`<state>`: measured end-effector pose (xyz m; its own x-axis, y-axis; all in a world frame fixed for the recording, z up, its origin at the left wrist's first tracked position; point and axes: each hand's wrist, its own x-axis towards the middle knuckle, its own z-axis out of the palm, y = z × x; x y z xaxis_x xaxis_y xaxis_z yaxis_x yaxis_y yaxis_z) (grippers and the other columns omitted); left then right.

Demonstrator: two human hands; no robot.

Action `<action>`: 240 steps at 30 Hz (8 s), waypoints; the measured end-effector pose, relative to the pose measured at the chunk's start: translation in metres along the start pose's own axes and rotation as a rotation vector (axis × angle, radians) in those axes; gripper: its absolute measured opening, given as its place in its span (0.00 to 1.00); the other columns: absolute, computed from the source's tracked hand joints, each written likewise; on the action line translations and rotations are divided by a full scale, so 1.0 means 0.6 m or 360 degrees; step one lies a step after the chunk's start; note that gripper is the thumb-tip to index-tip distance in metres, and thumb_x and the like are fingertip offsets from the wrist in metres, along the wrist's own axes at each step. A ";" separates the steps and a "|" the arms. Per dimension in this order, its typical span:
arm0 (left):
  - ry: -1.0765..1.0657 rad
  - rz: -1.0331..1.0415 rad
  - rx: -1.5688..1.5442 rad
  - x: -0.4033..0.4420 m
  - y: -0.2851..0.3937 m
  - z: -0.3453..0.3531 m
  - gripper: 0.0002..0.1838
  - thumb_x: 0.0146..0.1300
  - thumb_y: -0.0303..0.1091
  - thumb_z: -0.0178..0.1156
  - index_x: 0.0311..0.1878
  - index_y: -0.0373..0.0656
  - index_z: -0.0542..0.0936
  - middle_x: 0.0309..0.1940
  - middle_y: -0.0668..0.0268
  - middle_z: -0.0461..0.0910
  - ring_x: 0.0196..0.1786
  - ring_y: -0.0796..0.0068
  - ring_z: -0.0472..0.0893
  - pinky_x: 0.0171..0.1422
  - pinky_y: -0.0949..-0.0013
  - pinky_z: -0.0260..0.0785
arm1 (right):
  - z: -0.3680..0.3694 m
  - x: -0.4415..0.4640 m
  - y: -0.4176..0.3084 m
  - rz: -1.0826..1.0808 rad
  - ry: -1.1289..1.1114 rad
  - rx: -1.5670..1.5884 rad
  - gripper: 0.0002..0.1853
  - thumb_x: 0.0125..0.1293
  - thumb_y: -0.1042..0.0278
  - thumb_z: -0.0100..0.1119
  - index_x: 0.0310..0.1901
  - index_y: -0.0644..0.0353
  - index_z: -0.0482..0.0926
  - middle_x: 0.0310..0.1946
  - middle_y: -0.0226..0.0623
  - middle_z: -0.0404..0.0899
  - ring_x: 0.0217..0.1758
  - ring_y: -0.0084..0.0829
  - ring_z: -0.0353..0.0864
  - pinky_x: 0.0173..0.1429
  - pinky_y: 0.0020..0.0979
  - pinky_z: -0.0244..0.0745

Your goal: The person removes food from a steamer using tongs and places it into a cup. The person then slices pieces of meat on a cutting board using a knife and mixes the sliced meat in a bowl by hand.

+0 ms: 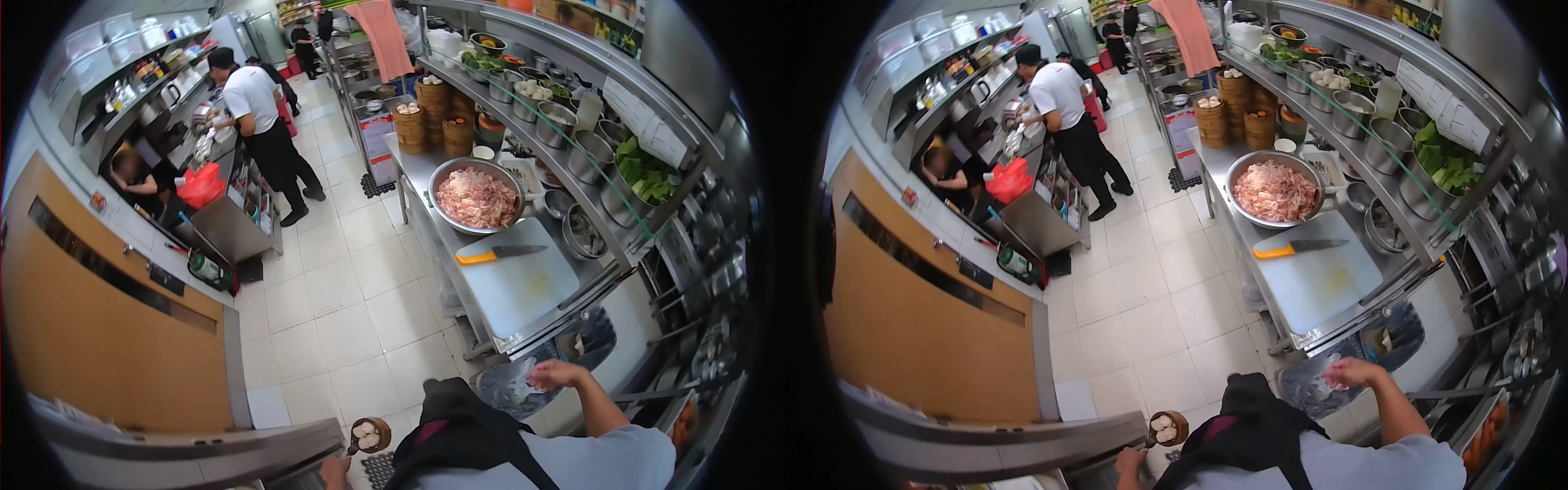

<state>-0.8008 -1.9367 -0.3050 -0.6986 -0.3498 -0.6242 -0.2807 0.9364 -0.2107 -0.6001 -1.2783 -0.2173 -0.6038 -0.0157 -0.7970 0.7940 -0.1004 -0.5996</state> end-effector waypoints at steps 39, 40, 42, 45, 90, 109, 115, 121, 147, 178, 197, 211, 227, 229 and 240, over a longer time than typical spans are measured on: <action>0.0491 0.3055 0.0760 0.440 1.516 -1.164 0.23 0.65 0.55 0.65 0.33 0.41 0.88 0.30 0.55 0.88 0.35 0.54 0.89 0.39 0.53 0.80 | -0.494 0.648 -1.048 0.0721 0.2337 -0.0887 0.19 0.64 0.53 0.69 0.55 0.47 0.88 0.52 0.40 0.88 0.60 0.45 0.86 0.65 0.47 0.78; 0.0555 0.3213 0.0728 0.424 1.541 -1.165 0.22 0.64 0.54 0.65 0.32 0.42 0.88 0.28 0.56 0.87 0.34 0.55 0.89 0.37 0.54 0.80 | -0.461 0.630 -1.070 0.0611 0.2420 -0.0868 0.16 0.61 0.54 0.69 0.48 0.50 0.90 0.49 0.41 0.89 0.54 0.45 0.88 0.59 0.42 0.81; 0.0589 0.3334 0.0783 0.381 1.583 -1.171 0.18 0.64 0.50 0.65 0.31 0.44 0.88 0.28 0.57 0.87 0.34 0.56 0.89 0.36 0.55 0.80 | -0.401 0.585 -1.106 0.0430 0.2460 -0.0790 0.17 0.61 0.53 0.70 0.47 0.53 0.90 0.48 0.41 0.89 0.54 0.46 0.88 0.59 0.43 0.81; 0.0712 0.3441 0.0889 0.334 1.636 -1.132 0.12 0.64 0.42 0.63 0.33 0.46 0.90 0.31 0.59 0.89 0.36 0.60 0.90 0.38 0.57 0.80 | -0.341 0.540 -1.116 0.0169 0.2531 -0.0790 0.16 0.63 0.55 0.69 0.45 0.59 0.90 0.44 0.45 0.89 0.48 0.42 0.89 0.54 0.39 0.83; 0.1084 0.3460 0.2054 0.130 1.638 -1.022 0.20 0.62 0.54 0.70 0.44 0.47 0.89 0.42 0.60 0.90 0.48 0.60 0.90 0.50 0.60 0.81 | 0.173 0.706 -0.931 -0.2289 0.1343 0.2734 0.42 0.68 0.36 0.61 0.75 0.56 0.66 0.67 0.42 0.76 0.66 0.44 0.80 0.65 0.45 0.79; 0.0370 0.2902 0.2038 0.093 1.737 -1.024 0.30 0.59 0.62 0.69 0.32 0.37 0.88 0.29 0.59 0.88 0.32 0.64 0.88 0.38 0.61 0.81 | 0.068 0.788 -0.927 -0.1222 0.2226 0.1493 0.53 0.51 0.62 0.84 0.76 0.61 0.61 0.68 0.42 0.72 0.73 0.37 0.71 0.76 0.39 0.66; 0.0188 0.2694 0.2064 0.110 1.750 -1.050 0.32 0.60 0.65 0.67 0.31 0.38 0.88 0.27 0.59 0.87 0.31 0.64 0.87 0.37 0.60 0.81 | 0.017 0.822 -0.919 -0.0991 0.2462 0.1281 0.57 0.47 0.60 0.84 0.77 0.64 0.59 0.69 0.47 0.73 0.72 0.41 0.73 0.77 0.40 0.67; 0.1083 0.3269 0.2086 0.120 1.656 -1.032 0.30 0.62 0.61 0.67 0.49 0.41 0.87 0.49 0.53 0.88 0.52 0.56 0.89 0.56 0.57 0.81 | 0.009 0.838 -0.918 -0.0917 0.2415 0.1280 0.57 0.47 0.59 0.84 0.76 0.64 0.59 0.68 0.48 0.74 0.71 0.42 0.74 0.76 0.40 0.67; -0.0325 0.2697 0.1463 0.172 1.739 -1.090 0.25 0.63 0.55 0.72 0.33 0.37 0.89 0.19 0.66 0.80 0.18 0.75 0.76 0.23 0.68 0.66 | -0.018 0.851 -0.944 -0.0455 0.2651 0.0770 0.54 0.49 0.58 0.78 0.77 0.59 0.59 0.67 0.59 0.71 0.72 0.58 0.71 0.74 0.49 0.68; 0.1366 0.3165 0.2282 0.109 1.618 -1.103 0.22 0.57 0.56 0.70 0.44 0.47 0.90 0.44 0.56 0.90 0.50 0.59 0.90 0.53 0.59 0.82 | -0.018 0.877 -0.924 -0.0501 0.2746 0.0723 0.55 0.51 0.58 0.79 0.78 0.57 0.56 0.67 0.55 0.73 0.69 0.55 0.75 0.71 0.47 0.72; 0.1431 0.3163 0.2386 0.076 1.637 -1.036 0.14 0.63 0.39 0.64 0.48 0.47 0.90 0.49 0.59 0.90 0.53 0.60 0.90 0.53 0.62 0.81 | -0.013 0.866 -0.925 -0.0568 0.2724 0.0741 0.53 0.49 0.61 0.78 0.76 0.59 0.59 0.64 0.55 0.76 0.68 0.54 0.76 0.70 0.46 0.73; 0.1222 0.3315 0.2395 0.034 1.540 -1.050 0.32 0.57 0.64 0.70 0.51 0.43 0.88 0.47 0.55 0.89 0.52 0.56 0.89 0.57 0.55 0.80 | -0.019 0.873 -0.929 -0.0559 0.2734 0.0750 0.52 0.49 0.61 0.79 0.75 0.57 0.61 0.64 0.55 0.76 0.67 0.54 0.77 0.69 0.47 0.74; 0.0914 0.2701 0.2317 0.091 1.637 -1.037 0.34 0.61 0.62 0.65 0.59 0.43 0.85 0.59 0.54 0.85 0.63 0.55 0.84 0.64 0.56 0.77 | -0.018 0.868 -0.926 -0.0539 0.2679 0.0753 0.55 0.47 0.59 0.82 0.76 0.58 0.60 0.67 0.53 0.75 0.70 0.53 0.75 0.71 0.45 0.73; 0.0917 0.2709 0.2297 0.096 1.633 -1.024 0.34 0.60 0.62 0.65 0.59 0.43 0.86 0.59 0.54 0.85 0.63 0.55 0.84 0.64 0.56 0.77 | -0.019 0.870 -0.926 -0.0546 0.2684 0.0733 0.55 0.47 0.59 0.82 0.76 0.58 0.60 0.67 0.53 0.74 0.70 0.53 0.75 0.72 0.46 0.73; 0.0993 0.2762 0.1992 0.080 1.653 -1.081 0.36 0.57 0.64 0.69 0.53 0.39 0.87 0.58 0.51 0.85 0.62 0.54 0.85 0.65 0.54 0.76 | -0.021 0.882 -0.923 -0.0560 0.2730 0.0701 0.56 0.46 0.61 0.82 0.77 0.57 0.59 0.67 0.53 0.74 0.70 0.53 0.74 0.73 0.47 0.72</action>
<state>-1.5396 -1.0428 -0.0559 0.1459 0.8637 -0.4823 0.9133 -0.3050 -0.2699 -1.3581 -1.2186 -0.3079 0.2420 0.9703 -0.0027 0.4112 -0.1050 -0.9055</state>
